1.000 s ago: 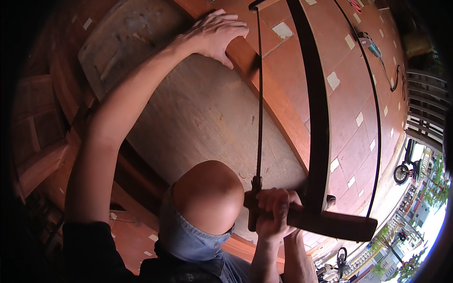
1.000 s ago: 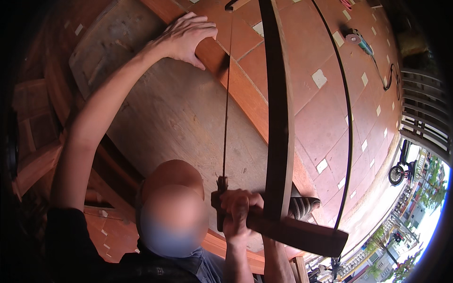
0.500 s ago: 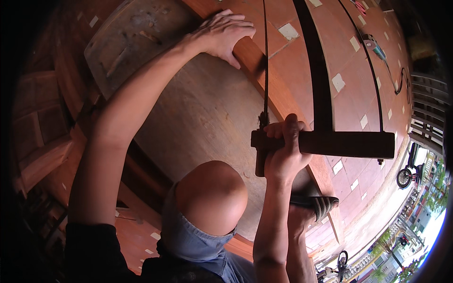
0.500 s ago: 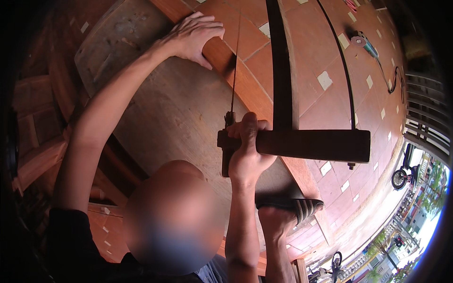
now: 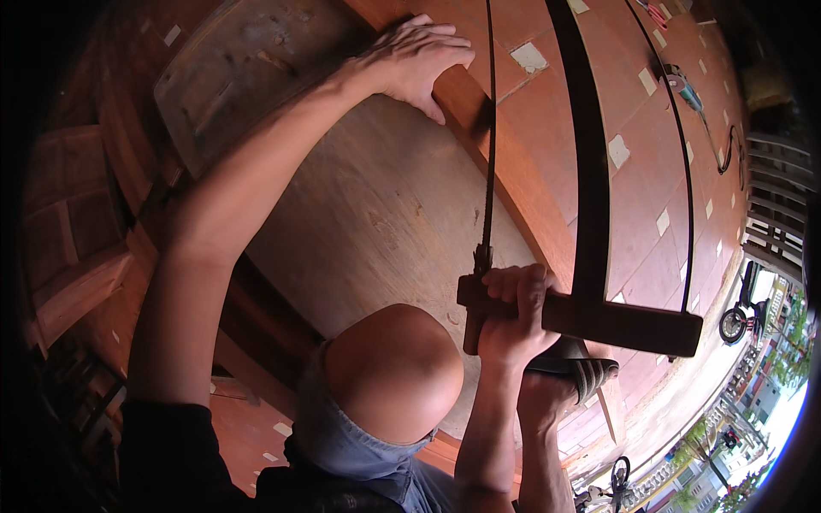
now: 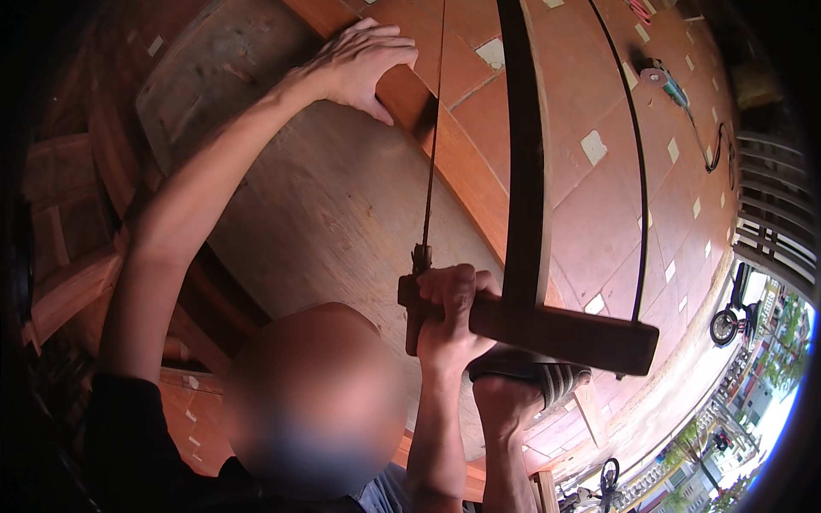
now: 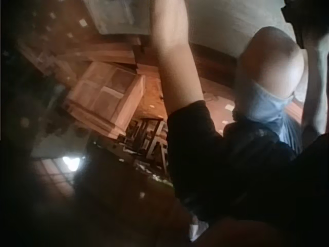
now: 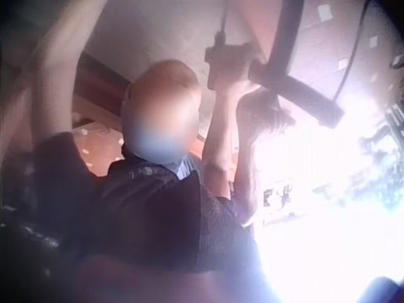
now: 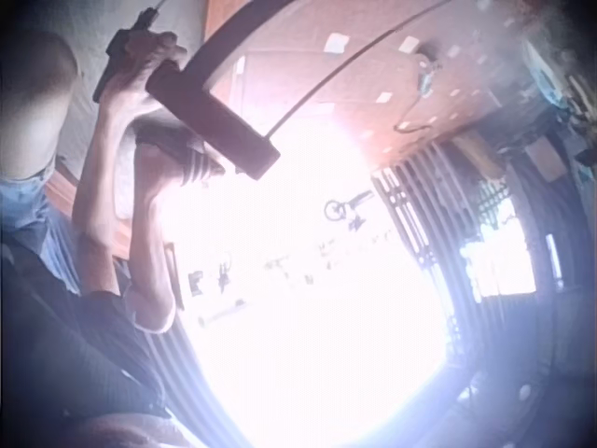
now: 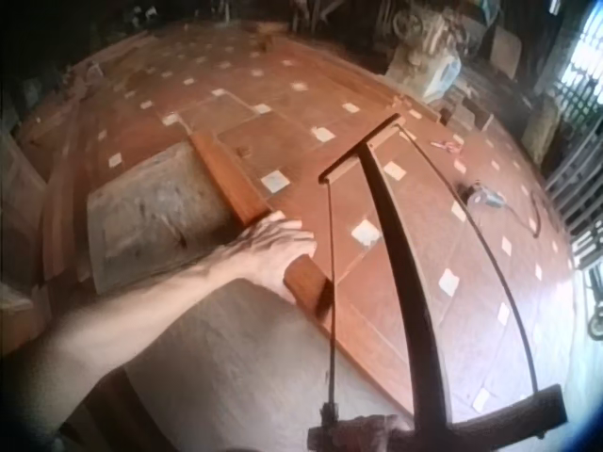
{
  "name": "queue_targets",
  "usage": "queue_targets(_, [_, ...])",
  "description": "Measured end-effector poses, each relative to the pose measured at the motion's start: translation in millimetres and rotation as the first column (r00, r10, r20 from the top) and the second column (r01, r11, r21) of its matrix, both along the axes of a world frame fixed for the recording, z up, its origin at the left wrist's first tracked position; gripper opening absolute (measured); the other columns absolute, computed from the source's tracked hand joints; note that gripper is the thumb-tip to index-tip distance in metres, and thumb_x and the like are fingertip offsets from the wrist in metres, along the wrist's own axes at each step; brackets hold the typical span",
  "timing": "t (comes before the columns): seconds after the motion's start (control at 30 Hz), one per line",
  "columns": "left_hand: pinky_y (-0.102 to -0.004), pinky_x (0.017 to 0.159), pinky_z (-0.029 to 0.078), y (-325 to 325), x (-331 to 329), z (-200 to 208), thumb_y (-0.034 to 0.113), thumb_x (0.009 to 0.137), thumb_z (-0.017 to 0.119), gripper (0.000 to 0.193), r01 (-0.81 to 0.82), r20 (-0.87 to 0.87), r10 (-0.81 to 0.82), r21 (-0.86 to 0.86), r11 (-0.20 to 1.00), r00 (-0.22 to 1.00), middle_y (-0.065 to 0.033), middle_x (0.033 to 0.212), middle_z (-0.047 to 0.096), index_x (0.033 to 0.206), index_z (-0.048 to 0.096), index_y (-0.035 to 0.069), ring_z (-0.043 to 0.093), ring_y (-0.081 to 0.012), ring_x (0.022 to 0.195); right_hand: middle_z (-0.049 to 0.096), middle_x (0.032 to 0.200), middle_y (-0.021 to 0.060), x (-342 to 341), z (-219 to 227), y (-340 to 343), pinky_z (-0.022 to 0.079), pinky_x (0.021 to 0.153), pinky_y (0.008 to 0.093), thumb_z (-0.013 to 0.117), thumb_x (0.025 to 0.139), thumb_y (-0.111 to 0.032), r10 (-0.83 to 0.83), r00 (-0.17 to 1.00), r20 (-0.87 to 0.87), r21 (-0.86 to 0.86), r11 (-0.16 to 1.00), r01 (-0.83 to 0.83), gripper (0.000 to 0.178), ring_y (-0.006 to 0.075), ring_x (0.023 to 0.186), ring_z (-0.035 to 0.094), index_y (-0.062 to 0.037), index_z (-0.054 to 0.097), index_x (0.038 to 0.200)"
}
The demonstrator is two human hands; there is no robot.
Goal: The person retrieves a hand saw and cuts a long wooden plank on a workbench. They position the wood, saw through it, and then lift the cut piece.
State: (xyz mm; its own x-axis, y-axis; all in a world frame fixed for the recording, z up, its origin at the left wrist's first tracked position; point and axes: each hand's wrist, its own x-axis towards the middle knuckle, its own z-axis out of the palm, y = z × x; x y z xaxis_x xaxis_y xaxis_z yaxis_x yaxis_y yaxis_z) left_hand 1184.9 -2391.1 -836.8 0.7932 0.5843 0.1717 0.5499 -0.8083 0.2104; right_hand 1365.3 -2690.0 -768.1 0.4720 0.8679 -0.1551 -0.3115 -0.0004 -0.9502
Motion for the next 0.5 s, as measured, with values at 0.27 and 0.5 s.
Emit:
queue_targets(0.27, [-0.0416, 0.095, 0.041, -0.7, 2.1, 8.5, 0.043, 0.049, 0.098, 0.07, -0.005, 0.029, 0.006, -0.046, 0.999, 1.0, -0.0022, 0.099, 0.059, 0.096, 0.055, 0.012, 0.058, -0.0242, 0.102, 0.046, 0.067, 0.0039, 12.4, 58.4, 16.6, 0.046, 0.068, 0.0392, 0.058, 0.106, -0.021, 0.174, 0.978, 0.117, 0.088, 0.979, -0.185, 0.031, 0.0167, 0.061, 0.046, -0.0078, 0.046, 0.08])
queue_targets(0.5, [-0.0413, 0.097, 0.041, 5.4, -3.6, 10.2, 0.045, 0.049, 0.098, 0.071, -0.009, 0.067, 0.011, -0.027, 1.0, 0.998, -0.0031, 0.103, 0.061, 0.099, 0.058, 0.013, 0.058, -0.0234, 0.105, 0.054, 0.062, 0.0032, 131.0, 193.8, 35.9, 0.042, 0.048, 0.0282, 0.069, 0.1, -0.016, 0.227, 0.796, 0.561, -0.19, 0.971, -0.143, 0.023, 0.0105, 0.05, 0.051, -0.0047, 0.055, 0.085])
